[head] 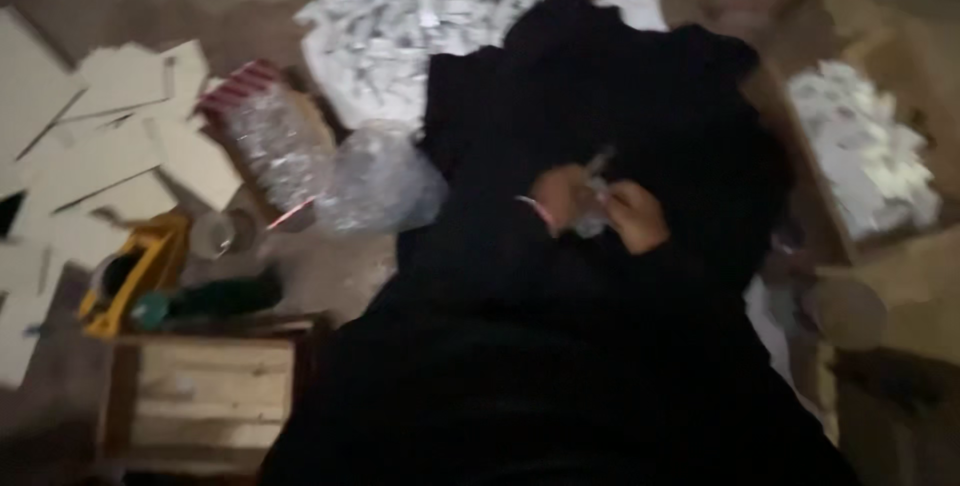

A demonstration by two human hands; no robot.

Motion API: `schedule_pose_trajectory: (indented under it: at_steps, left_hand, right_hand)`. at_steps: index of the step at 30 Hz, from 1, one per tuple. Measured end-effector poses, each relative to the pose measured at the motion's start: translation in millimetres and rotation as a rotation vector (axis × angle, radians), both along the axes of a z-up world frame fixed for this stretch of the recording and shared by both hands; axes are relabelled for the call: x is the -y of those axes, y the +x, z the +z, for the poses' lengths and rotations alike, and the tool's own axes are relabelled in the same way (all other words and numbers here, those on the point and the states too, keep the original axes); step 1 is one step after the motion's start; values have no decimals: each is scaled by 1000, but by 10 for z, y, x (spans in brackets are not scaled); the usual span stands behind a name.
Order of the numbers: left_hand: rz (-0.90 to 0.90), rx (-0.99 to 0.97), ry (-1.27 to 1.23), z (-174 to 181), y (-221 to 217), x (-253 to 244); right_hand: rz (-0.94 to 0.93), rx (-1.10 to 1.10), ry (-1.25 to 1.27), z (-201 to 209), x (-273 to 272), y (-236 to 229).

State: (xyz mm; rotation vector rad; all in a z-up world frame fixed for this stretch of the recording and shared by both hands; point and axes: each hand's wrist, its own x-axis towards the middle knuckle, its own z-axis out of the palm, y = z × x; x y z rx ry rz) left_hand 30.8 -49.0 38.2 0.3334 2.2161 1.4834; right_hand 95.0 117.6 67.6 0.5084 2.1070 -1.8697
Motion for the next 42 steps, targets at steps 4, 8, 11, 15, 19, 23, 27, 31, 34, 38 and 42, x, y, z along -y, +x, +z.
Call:
schedule_pose_trajectory:
  at_steps: [4,8,11,15,19,23,27,31,34,38,42]
  left_hand:
    - [-9,36,316,35,62,138]
    - [-22,80,40,199,27,240]
    - [-19,-42,38,278,114,202]
    - [-37,-202,51,299,190,211]
    - [-42,8,38,378,151,233]
    - [-105,46,-124,543,119,212]
    - [-218,196,-496,681,30,27]
    - [-39,-94,-480,686,8,-44]
    - [-93,153,-616,628,43,-4]
    - [-58,-76,-485,569,64,63]
    - [-124,255,-605,554,-166,-38]
  right_hand:
    - [-2,-10,57,171,82,100]
    - [10,-61,-77,129,122,55]
    - [22,2,148,61,76,83]
    - [-25,-28,-31,75,78,81]
    - [-29,19,-13,263,153,84]
    - [3,41,52,433,238,81]
    - [-3,122,50,504,256,90]
    - [35,77,66,503,251,112]
    - [27,97,65,487,241,128]
    - [85,43,146,492,209,133]
    - [71,18,90,523,201,143]
